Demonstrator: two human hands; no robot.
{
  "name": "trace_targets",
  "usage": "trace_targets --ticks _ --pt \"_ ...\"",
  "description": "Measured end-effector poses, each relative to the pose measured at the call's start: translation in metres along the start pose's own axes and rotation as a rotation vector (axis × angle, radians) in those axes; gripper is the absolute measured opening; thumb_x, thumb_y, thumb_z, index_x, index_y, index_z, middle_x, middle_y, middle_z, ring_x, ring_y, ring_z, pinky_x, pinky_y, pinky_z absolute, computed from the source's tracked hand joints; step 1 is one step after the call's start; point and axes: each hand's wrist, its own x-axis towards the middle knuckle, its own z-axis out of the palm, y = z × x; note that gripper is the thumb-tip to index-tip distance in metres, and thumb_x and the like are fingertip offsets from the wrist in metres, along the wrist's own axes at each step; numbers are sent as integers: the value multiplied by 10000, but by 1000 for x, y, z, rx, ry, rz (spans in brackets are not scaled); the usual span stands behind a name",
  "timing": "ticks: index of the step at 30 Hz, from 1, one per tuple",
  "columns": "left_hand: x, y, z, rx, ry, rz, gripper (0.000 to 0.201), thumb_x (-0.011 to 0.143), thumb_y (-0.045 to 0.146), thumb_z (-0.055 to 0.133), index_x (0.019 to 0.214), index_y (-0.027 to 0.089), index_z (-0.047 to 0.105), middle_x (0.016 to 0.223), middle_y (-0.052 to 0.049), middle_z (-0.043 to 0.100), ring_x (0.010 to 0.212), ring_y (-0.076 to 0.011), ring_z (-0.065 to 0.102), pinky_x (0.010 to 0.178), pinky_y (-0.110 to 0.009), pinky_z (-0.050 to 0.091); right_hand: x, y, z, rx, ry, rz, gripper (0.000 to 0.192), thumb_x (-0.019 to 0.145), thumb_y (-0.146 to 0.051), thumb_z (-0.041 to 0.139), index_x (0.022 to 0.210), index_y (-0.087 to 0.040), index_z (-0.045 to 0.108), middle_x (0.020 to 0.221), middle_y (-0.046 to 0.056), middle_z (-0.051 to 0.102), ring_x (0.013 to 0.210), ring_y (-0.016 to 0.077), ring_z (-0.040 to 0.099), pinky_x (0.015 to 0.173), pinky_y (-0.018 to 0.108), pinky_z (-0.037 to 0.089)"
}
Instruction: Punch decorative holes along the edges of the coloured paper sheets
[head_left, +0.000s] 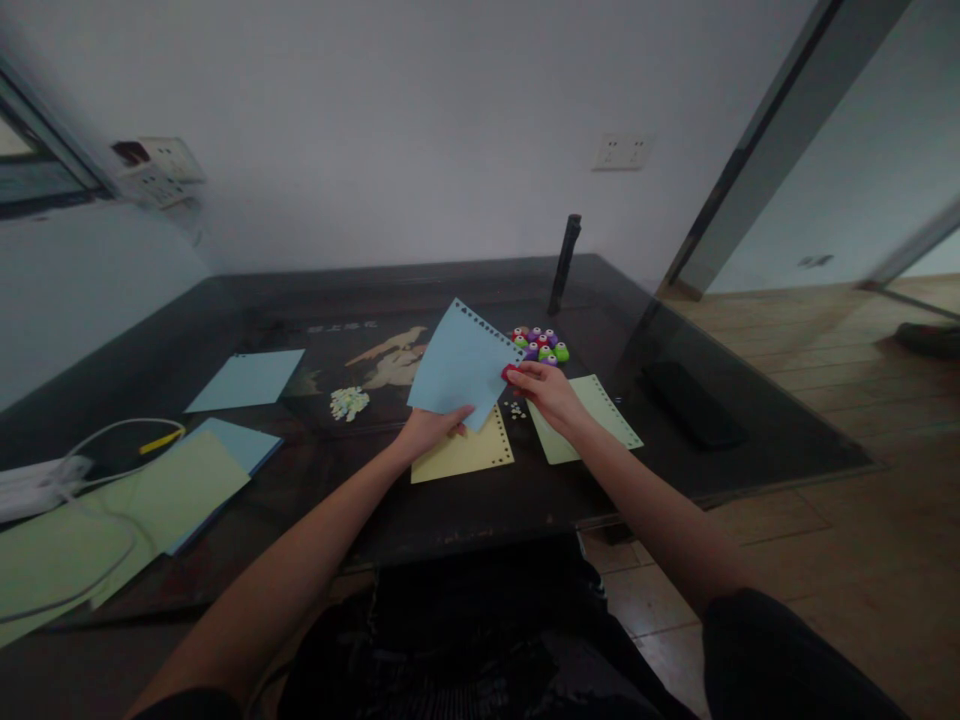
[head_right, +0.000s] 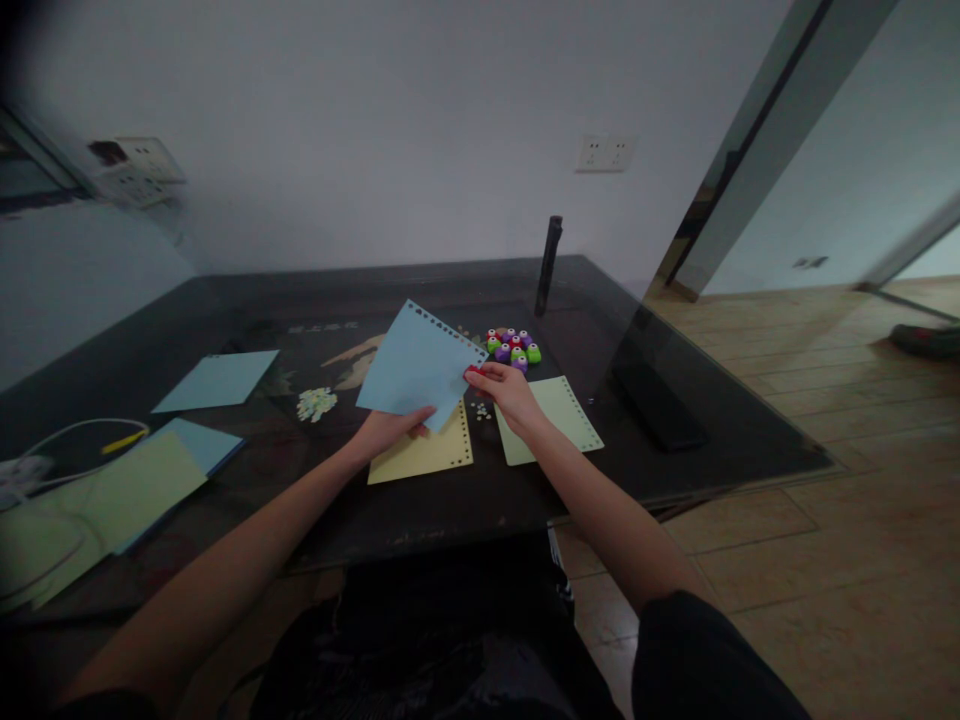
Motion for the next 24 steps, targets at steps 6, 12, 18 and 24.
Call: trace_targets --ticks 6,12,18,24 --pt "0 -1 1 -20 3 -7 175 674 316 648 636 164 568 520 -36 621 547 -164 563 674 -303 471 0 0 0 -7 12 1 287 557 -337 817 727 -177 651 847 42 680 743 147 589 644 279 426" --pt "2 -7 1 -35 -6 14 189 683 325 657 687 149 588 544 -45 635 561 -170 578 707 -311 477 1 2 -1 -6 0 -6 267 571 -328 811 730 -179 657 856 44 680 730 140 583 649 284 432" --pt "1 -3 1 -37 -4 -29 170 682 304 661 678 150 587 547 -41 634 556 -163 572 702 -305 474 0 1 0 21 10 1 302 542 -333 829 734 -173 658 832 30 678 717 124 585 640 264 439" --pt "0 0 1 -30 -8 -26 172 681 304 662 648 155 583 541 -43 632 559 -164 573 713 -309 474 1 2 0 -7 8 -19 314 539 -362 825 731 -179 658 821 33 678 720 138 587 652 281 438"
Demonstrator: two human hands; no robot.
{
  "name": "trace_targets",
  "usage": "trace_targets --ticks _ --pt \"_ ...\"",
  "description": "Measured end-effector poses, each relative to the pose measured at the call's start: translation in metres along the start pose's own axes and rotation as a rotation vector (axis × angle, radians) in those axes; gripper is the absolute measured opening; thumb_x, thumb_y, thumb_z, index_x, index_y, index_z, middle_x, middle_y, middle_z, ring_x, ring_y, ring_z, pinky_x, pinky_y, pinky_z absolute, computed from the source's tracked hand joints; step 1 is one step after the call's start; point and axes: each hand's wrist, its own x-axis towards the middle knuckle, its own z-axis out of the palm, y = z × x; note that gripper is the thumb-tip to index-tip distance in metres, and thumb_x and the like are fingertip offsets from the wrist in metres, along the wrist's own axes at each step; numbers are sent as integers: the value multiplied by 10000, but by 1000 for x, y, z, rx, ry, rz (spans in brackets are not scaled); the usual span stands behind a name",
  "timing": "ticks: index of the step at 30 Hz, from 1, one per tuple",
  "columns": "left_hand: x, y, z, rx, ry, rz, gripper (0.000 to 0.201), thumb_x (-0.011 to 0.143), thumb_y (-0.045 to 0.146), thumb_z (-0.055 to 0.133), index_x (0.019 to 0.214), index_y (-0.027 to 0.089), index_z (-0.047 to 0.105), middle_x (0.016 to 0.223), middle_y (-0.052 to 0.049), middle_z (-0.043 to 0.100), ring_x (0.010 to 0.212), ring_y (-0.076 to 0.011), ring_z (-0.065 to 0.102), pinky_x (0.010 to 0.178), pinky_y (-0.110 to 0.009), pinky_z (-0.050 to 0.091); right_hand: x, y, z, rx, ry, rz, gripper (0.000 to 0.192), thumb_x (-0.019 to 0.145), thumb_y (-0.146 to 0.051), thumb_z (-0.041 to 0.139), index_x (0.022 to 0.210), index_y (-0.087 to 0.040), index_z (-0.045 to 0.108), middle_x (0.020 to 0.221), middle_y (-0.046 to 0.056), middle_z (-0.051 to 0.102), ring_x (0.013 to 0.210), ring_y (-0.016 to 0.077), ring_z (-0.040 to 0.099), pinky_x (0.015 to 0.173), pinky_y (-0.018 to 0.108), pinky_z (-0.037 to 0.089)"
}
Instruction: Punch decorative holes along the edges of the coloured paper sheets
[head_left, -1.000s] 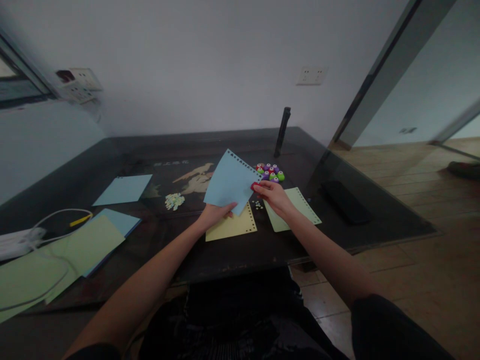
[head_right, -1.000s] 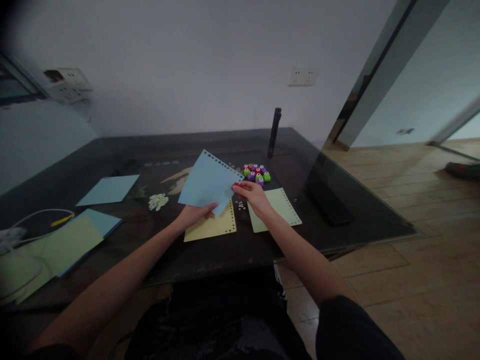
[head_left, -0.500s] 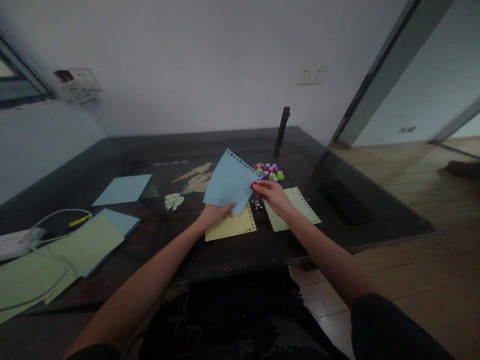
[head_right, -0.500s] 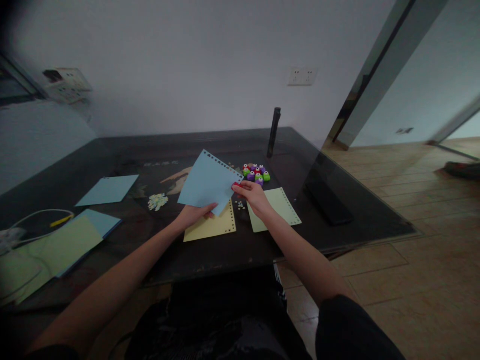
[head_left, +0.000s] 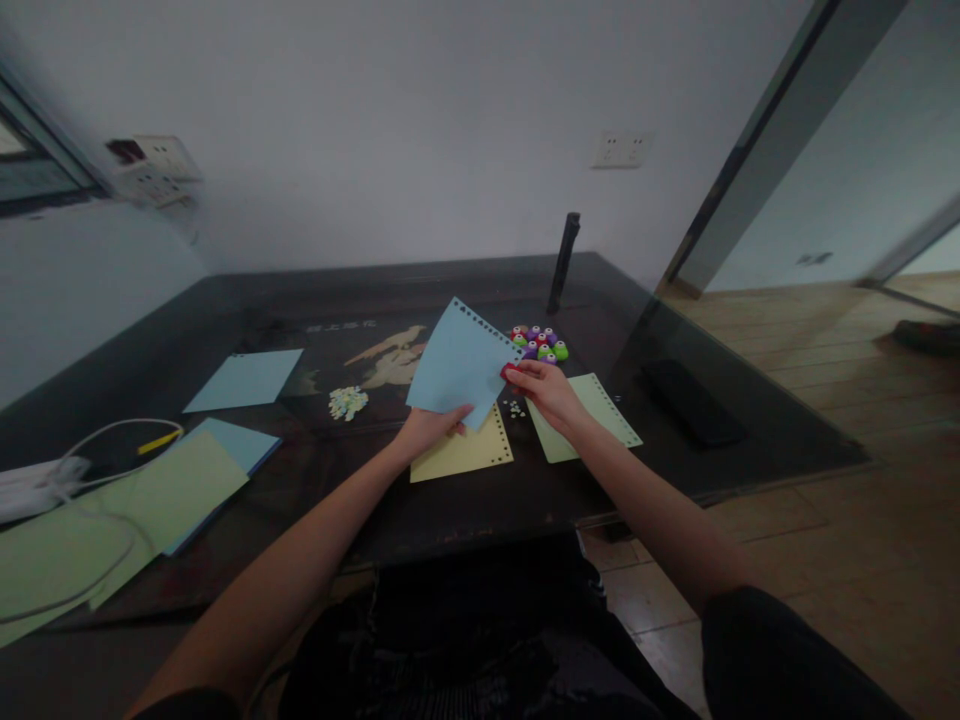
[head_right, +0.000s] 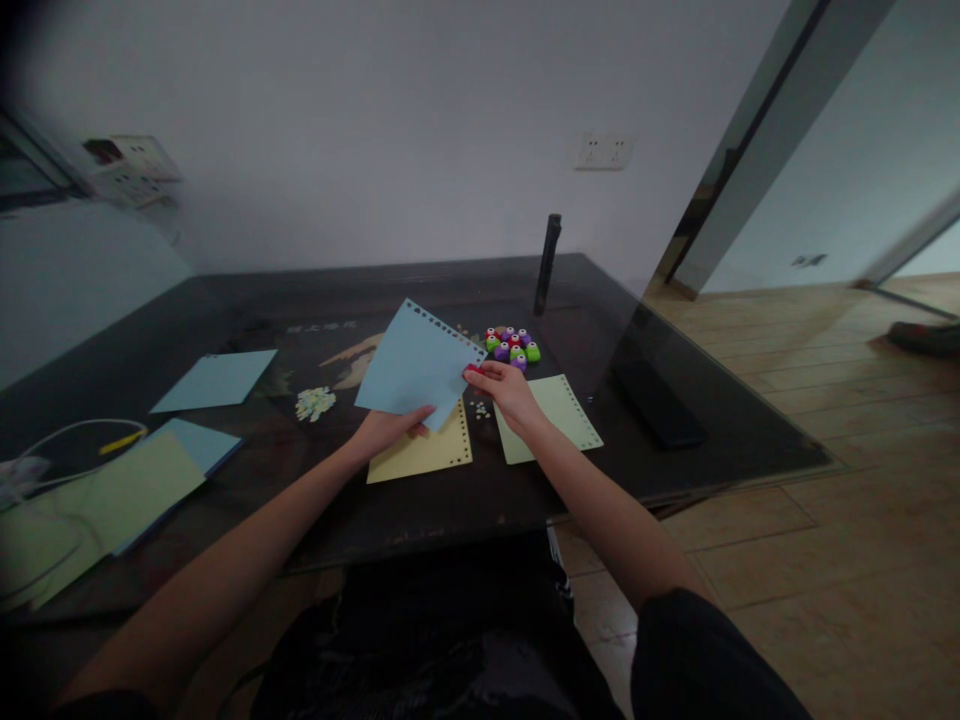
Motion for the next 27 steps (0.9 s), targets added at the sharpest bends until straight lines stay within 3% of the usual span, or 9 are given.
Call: trace_targets --ticks 27 --pt "-2 -1 2 52 -8 -1 259 695 328 647 506 170 565 524 -62 624 533 -160 534 695 -313 464 2 3 -2 -3 -18 -14 304 532 -369 821 707 -180 660 763 19 657 666 125 554 663 287 420"
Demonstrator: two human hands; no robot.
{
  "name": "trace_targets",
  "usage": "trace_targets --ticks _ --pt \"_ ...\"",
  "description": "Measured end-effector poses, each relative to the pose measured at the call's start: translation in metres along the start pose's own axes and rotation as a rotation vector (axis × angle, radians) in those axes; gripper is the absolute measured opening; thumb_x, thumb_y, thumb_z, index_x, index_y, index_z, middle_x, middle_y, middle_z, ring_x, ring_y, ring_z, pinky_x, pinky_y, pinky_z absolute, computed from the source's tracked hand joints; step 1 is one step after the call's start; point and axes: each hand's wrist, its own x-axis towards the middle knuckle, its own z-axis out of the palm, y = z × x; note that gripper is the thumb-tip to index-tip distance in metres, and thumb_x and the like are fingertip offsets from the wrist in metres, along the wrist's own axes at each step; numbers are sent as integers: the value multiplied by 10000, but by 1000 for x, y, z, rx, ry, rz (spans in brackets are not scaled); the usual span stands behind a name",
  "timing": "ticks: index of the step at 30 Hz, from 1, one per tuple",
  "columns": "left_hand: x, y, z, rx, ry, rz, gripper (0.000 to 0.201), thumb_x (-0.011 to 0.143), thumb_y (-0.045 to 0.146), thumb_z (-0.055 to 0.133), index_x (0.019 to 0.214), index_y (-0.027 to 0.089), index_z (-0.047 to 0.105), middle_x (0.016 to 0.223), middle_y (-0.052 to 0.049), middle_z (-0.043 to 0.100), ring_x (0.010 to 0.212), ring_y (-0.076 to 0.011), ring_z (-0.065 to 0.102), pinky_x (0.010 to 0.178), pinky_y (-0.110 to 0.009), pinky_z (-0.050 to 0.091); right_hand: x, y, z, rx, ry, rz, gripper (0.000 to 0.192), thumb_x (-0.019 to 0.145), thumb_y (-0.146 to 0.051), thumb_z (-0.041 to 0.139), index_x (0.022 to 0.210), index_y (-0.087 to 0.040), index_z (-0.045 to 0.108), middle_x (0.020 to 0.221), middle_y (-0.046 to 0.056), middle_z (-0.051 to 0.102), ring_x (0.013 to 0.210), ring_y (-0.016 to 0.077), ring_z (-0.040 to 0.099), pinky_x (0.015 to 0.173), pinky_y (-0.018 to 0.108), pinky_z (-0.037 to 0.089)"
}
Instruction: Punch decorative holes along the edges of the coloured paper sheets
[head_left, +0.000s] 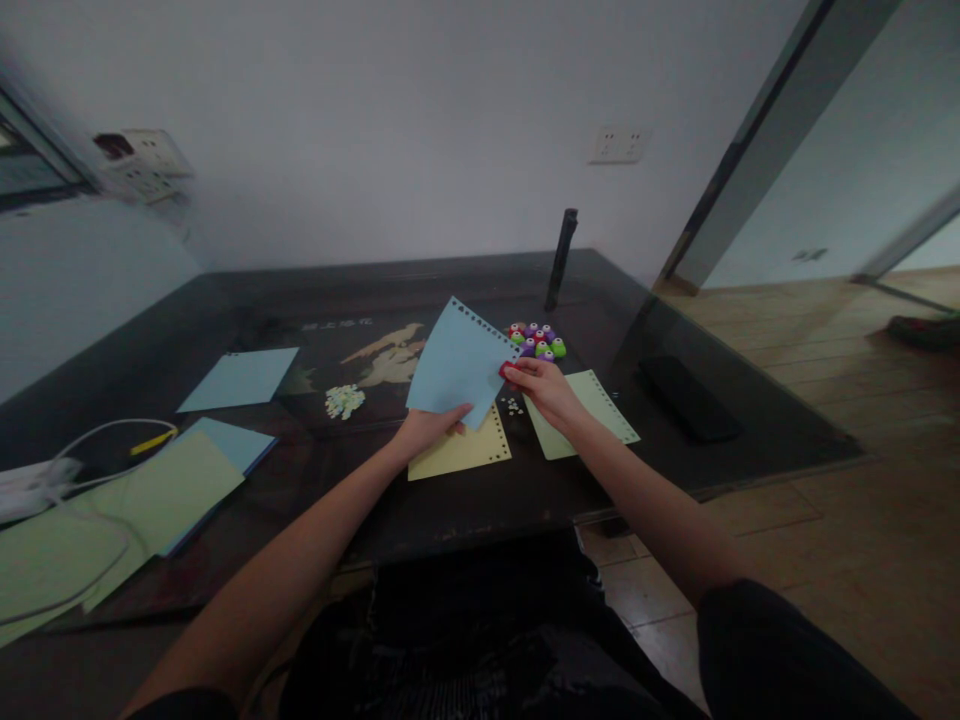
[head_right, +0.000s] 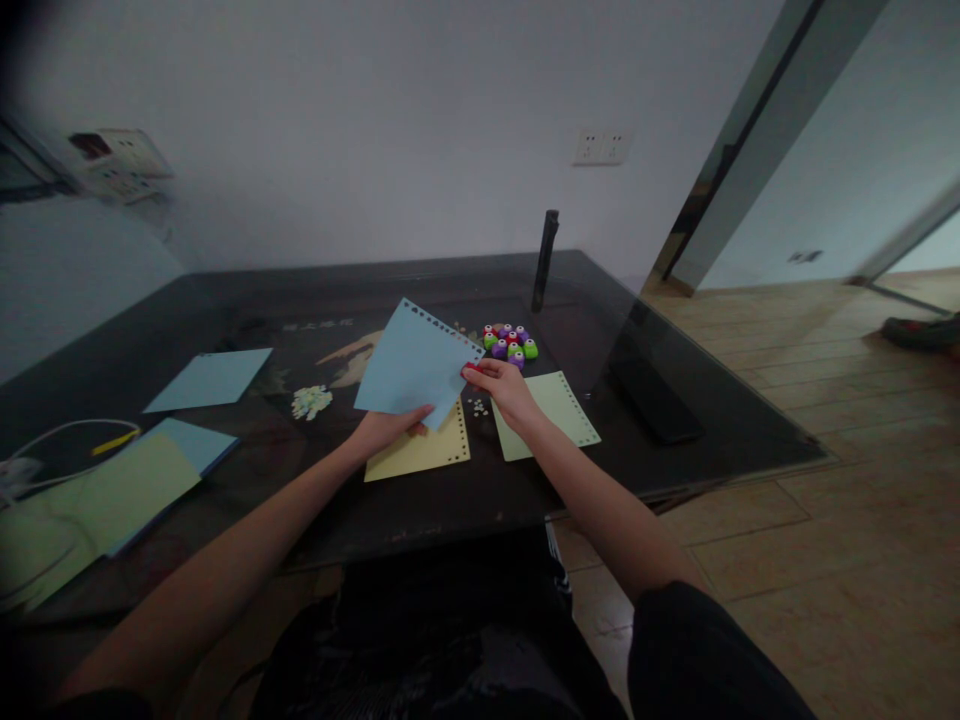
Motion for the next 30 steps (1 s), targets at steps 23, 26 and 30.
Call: trace_targets --ticks 23,26,30 --pt "-2 3 0 -2 -24 22 261 700 355 636 530 167 573 520 -58 617 541 -164 550 706 -306 464 1 2 0 17 -27 -20 317 545 -375 809 718 -192 617 818 25 655 780 154 590 794 319 440" --pt "-2 1 0 4 -23 25 270 699 369 635 529 170 570 529 -62 621 546 -166 550 720 -314 464 2 2 0 30 -14 -28 310 539 -360 811 716 -192 620 823 28 657 806 162 596 817 327 441" --pt "-1 0 1 22 -2 38 267 700 371 636 528 179 568 542 -68 636 580 -179 564 745 -325 467 1 1 1 48 -5 -33 301 528 -348 816 707 -191 631 819 28 663 810 160 601 840 329 439"
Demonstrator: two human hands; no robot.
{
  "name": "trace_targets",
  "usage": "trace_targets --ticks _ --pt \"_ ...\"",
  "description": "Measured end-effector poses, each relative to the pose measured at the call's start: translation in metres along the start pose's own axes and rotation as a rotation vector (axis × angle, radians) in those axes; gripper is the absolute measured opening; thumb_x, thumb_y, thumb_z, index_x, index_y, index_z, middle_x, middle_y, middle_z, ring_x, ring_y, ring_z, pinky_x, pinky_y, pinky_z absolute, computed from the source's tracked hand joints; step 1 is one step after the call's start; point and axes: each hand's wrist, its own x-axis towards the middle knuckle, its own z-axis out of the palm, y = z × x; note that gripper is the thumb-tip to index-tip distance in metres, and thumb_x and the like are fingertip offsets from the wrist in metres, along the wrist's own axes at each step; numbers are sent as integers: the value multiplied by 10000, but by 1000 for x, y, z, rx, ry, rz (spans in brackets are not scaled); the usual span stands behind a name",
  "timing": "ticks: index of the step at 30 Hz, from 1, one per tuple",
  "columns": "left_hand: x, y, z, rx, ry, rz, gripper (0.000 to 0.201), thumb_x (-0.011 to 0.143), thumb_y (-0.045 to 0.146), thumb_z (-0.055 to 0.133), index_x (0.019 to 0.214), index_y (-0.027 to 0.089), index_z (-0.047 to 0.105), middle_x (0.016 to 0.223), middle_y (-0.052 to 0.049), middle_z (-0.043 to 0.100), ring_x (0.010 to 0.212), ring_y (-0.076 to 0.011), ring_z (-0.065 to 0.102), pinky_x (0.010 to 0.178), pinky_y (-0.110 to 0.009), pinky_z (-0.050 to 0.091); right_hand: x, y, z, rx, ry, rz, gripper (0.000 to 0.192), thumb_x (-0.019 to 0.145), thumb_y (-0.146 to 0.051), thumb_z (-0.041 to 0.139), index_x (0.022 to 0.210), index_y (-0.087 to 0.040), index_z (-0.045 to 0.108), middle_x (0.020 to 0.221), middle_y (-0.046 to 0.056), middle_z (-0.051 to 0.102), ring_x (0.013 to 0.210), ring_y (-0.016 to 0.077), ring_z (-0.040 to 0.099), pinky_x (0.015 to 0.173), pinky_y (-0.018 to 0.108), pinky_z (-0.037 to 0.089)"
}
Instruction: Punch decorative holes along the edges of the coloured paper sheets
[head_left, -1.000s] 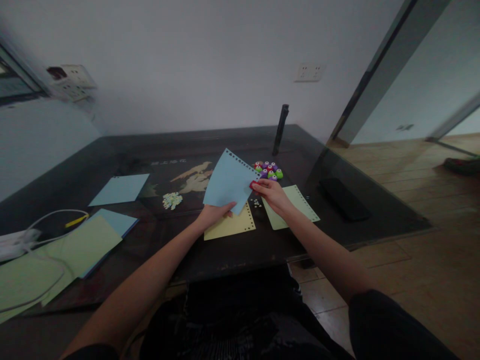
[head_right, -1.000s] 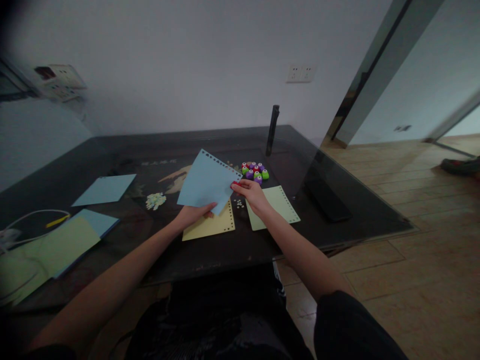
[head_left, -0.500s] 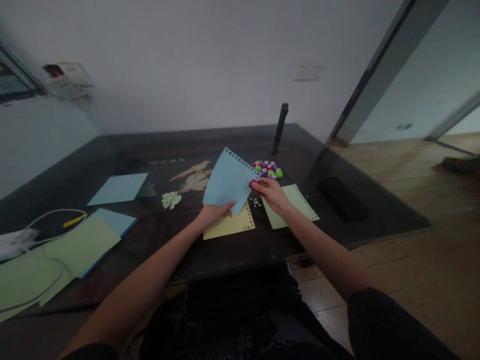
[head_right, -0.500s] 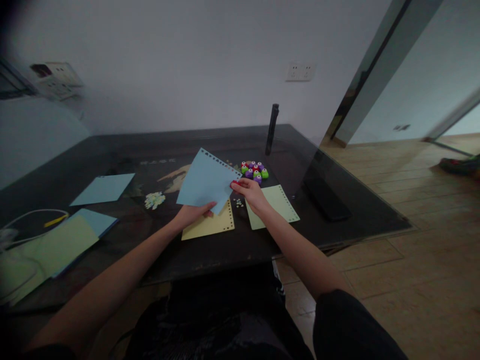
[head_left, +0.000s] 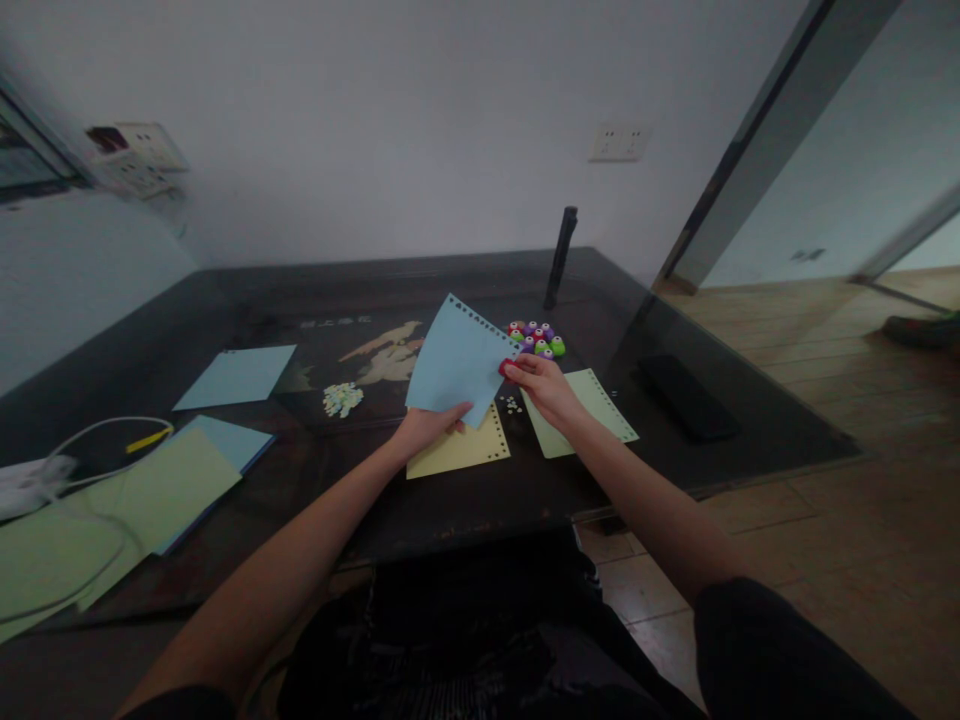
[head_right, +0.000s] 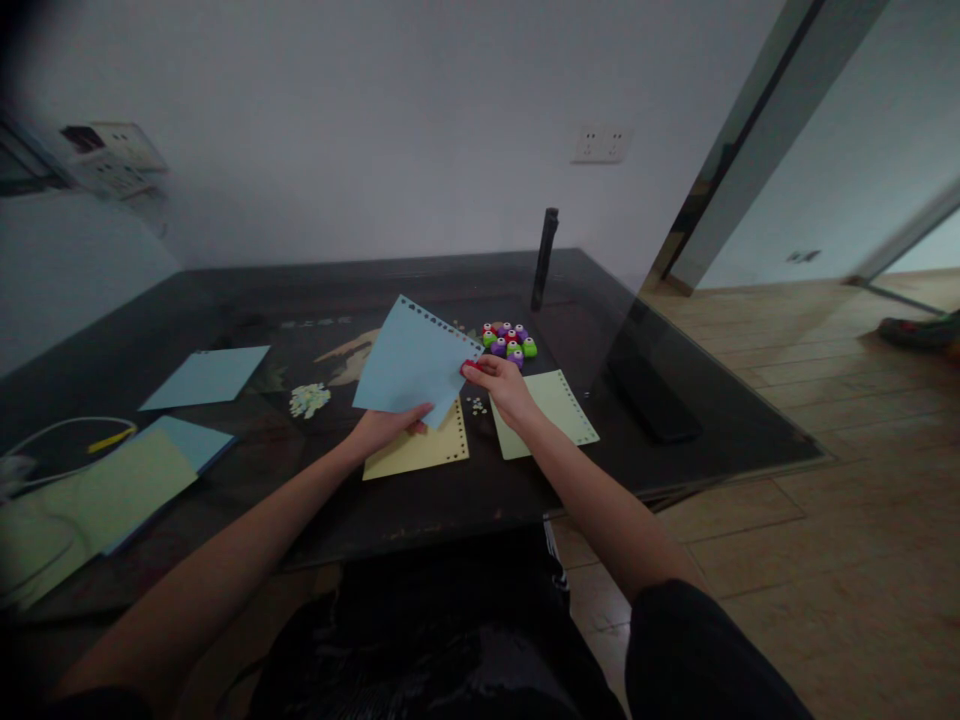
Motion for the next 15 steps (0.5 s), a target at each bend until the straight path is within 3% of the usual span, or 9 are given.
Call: trace_targets --ticks 5,15 --pt "-1 3 1 -34 46 -7 173 679 316 657 611 171 592 570 -62 659 627 -189 595 783 -321 472 -1 -2 0 36 -12 13 293 518 -337 830 703 -188 658 799 25 676 763 150 598 805 321 449" --pt "1 -4 3 -5 20 -12 218 682 374 648 633 166 606 595 -59 675 640 -192 616 784 -314 474 4 5 -5 8 -4 5 316 523 -344 829 738 -169 677 754 17 678 710 135 581 740 294 440"
